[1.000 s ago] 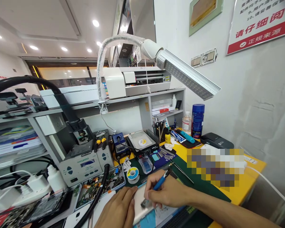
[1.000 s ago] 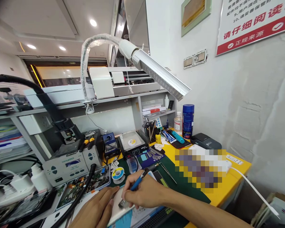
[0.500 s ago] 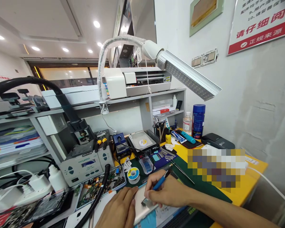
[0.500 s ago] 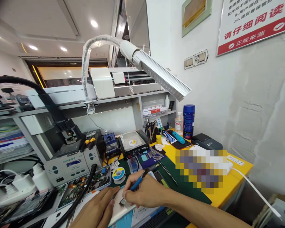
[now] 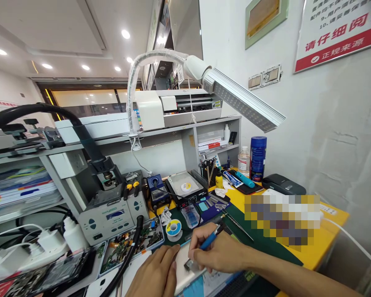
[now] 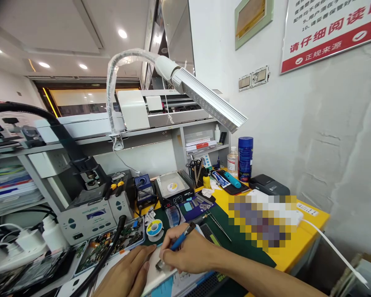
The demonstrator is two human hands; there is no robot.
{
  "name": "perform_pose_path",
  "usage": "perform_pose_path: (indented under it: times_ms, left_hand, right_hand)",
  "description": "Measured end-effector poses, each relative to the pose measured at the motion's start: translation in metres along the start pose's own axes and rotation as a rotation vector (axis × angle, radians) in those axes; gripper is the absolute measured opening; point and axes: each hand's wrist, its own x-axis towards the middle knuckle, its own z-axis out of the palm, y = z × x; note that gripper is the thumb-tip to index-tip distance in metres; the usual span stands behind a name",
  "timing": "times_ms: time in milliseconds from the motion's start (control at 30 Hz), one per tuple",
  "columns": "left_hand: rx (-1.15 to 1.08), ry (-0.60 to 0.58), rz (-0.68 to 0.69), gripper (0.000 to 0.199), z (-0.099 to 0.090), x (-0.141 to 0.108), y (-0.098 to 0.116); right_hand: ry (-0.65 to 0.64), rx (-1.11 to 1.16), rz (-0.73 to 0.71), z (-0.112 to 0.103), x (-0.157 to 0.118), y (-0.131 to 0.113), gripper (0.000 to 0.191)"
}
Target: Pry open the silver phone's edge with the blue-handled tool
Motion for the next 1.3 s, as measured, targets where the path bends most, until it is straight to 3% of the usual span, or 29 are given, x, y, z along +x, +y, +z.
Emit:
perform_pose_path:
  times_ms: [300, 633, 900, 1100, 1300]
  left_hand:
    - [0.077, -0.082, -0.008, 0.05, 0.0, 0.002, -0.001]
    - [-0.001, 0.027, 0.021, 0.043, 0.0, 0.0, -0.001]
    - [0.073, -0.105, -0.032, 0.05, -0.006, 0.003, 0.007]
    - [0.084, -0.144, -0.046, 0.054, -0.006, 0.004, 0.009]
    - [0.089, -0.165, -0.065, 0.052, -0.007, 0.003, 0.011]
  right_hand:
    - [-0.027, -0.025, -0.018, 0.0, 0.001, 0.002, 0.005]
    - [-0.036, -0.026, -0.034, 0.0, -0.002, -0.002, 0.005]
    - [-0.071, 0.059, -0.039, -0.002, 0.001, 0.004, 0.012]
    - [-0.101, 0.064, -0.039, -0.003, 0.0, 0.003, 0.013]
    - [-0.051, 0.037, -0.024, -0.001, 0.0, 0.002, 0.008]
